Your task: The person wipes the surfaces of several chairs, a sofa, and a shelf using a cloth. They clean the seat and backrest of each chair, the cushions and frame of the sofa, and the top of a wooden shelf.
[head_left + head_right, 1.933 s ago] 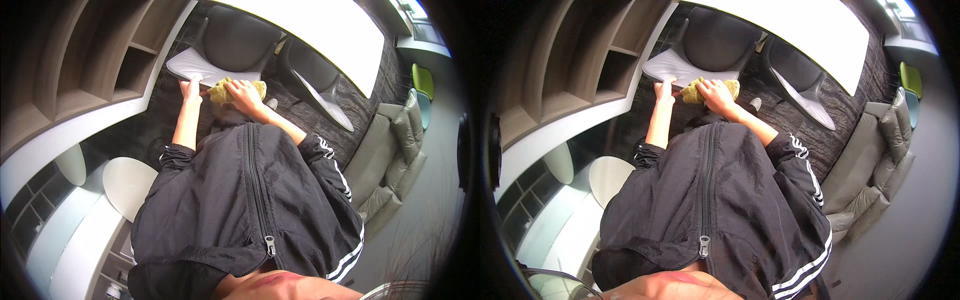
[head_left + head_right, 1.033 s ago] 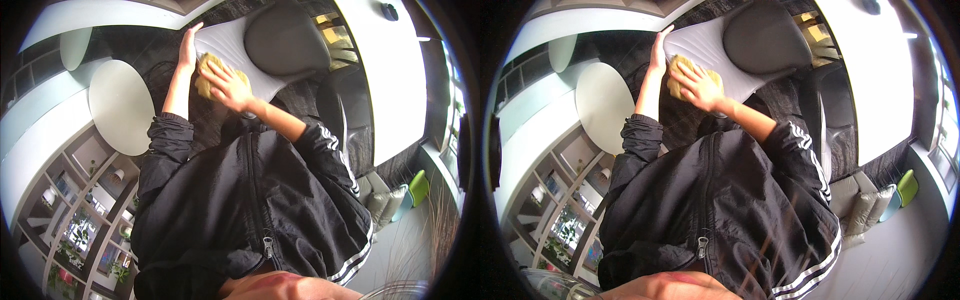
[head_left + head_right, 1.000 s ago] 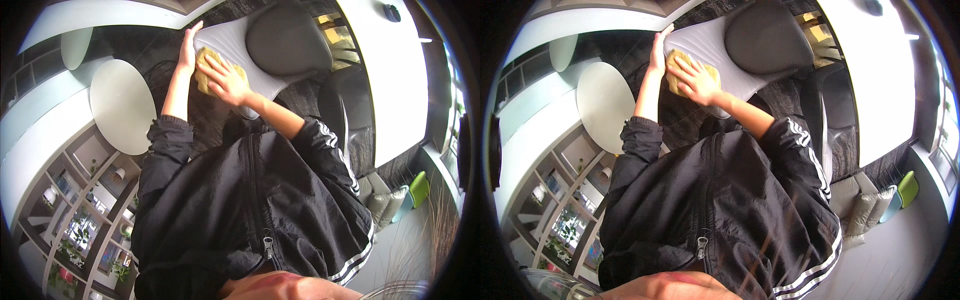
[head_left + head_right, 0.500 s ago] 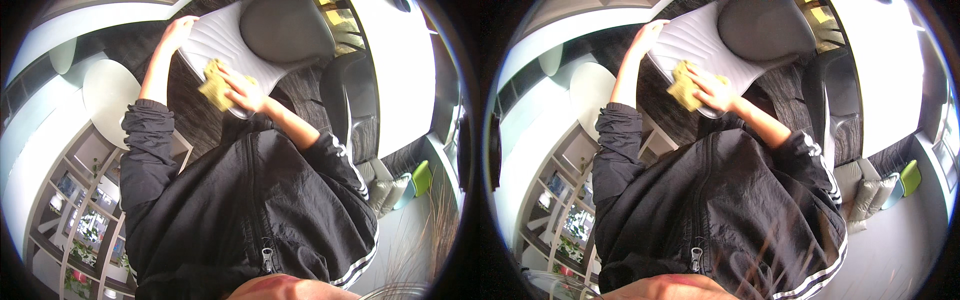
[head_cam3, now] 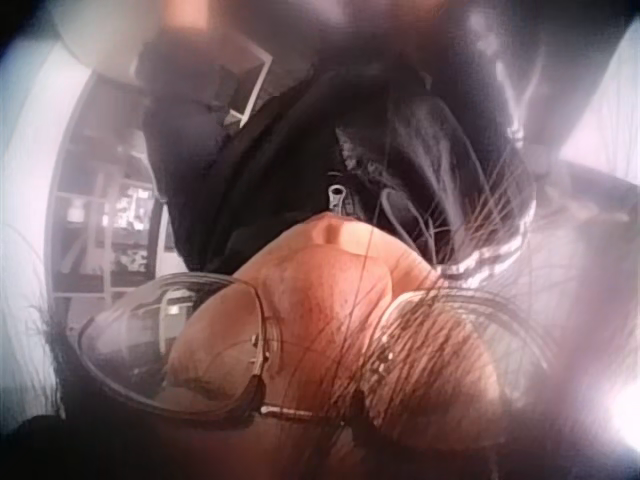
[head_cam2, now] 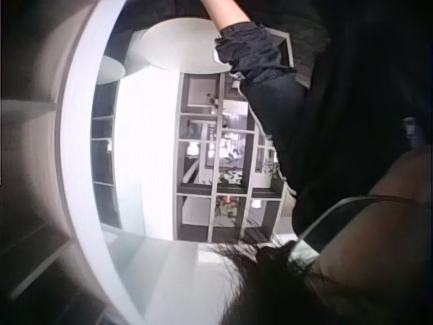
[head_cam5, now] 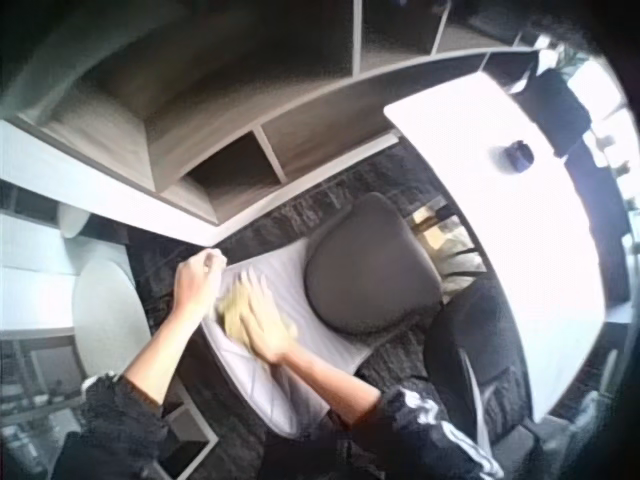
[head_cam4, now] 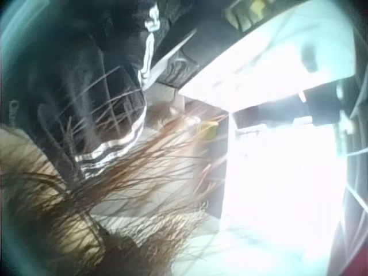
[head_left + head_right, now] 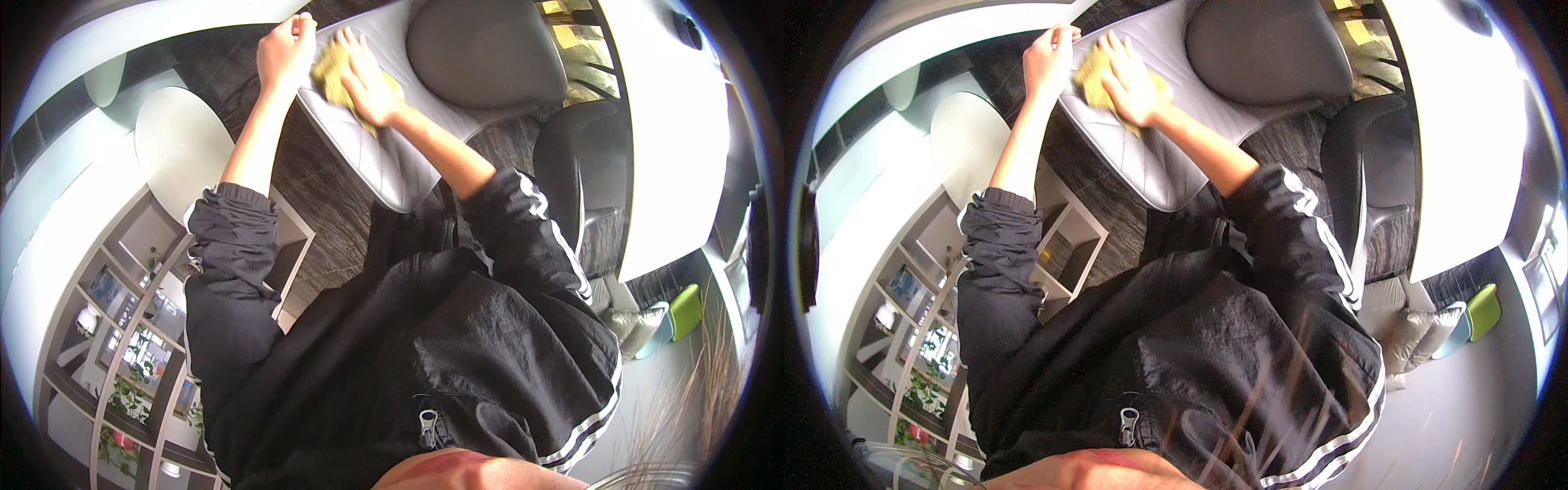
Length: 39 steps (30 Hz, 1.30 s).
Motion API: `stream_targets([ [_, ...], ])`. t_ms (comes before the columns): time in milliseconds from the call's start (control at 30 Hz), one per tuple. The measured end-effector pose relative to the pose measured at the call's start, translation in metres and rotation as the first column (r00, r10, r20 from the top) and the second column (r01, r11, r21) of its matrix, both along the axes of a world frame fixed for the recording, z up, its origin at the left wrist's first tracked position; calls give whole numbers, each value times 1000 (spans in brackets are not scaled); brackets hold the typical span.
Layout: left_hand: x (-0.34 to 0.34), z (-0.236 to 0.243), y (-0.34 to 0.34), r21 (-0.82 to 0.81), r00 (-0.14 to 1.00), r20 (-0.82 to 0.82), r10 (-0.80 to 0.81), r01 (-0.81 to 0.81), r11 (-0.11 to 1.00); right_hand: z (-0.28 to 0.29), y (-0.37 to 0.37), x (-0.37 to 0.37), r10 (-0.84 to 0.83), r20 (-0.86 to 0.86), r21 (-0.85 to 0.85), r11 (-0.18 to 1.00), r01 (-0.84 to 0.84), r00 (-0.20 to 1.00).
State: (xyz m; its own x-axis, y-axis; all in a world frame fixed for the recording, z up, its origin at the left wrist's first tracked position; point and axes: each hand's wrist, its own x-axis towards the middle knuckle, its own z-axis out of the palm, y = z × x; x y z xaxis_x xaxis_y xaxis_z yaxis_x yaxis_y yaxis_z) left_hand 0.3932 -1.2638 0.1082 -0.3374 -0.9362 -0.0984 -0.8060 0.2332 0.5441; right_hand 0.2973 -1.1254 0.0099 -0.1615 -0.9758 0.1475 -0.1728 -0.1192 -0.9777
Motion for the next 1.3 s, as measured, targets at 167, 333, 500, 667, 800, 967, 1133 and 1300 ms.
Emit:
stream_targets([
  [167,7,5,-3,74,1000,-18,19,-18,997,-53,-75,-10,-194,-206,-78,980,182,959],
  [333,20,14,4,100,999,38,24,-28,995,-138,-78,0,-214,-237,-130,974,188,947],
  [500,4,14,1,196,996,-85,0,17,980,-276,-59,-20,-442,-116,-2,896,445,890],
  [667,15,13,-4,222,989,-148,5,28,975,-315,-12,-17,-225,124,327,929,175,966],
  [800,3,4,-5,246,986,-165,-23,64,967,-287,9,-18,-364,727,400,914,72,583],
  [967,14,22,-2,209,999,-44,-14,23,978,-70,53,-21,136,327,8,989,-147,935],
  [1133,-2,18,-2,260,998,-17,-60,62,964,27,99,-19,299,30,134,945,-300,954],
  [1300,3,19,-1,259,998,0,-63,61,964,-27,81,-13,195,56,105,974,-200,979],
])
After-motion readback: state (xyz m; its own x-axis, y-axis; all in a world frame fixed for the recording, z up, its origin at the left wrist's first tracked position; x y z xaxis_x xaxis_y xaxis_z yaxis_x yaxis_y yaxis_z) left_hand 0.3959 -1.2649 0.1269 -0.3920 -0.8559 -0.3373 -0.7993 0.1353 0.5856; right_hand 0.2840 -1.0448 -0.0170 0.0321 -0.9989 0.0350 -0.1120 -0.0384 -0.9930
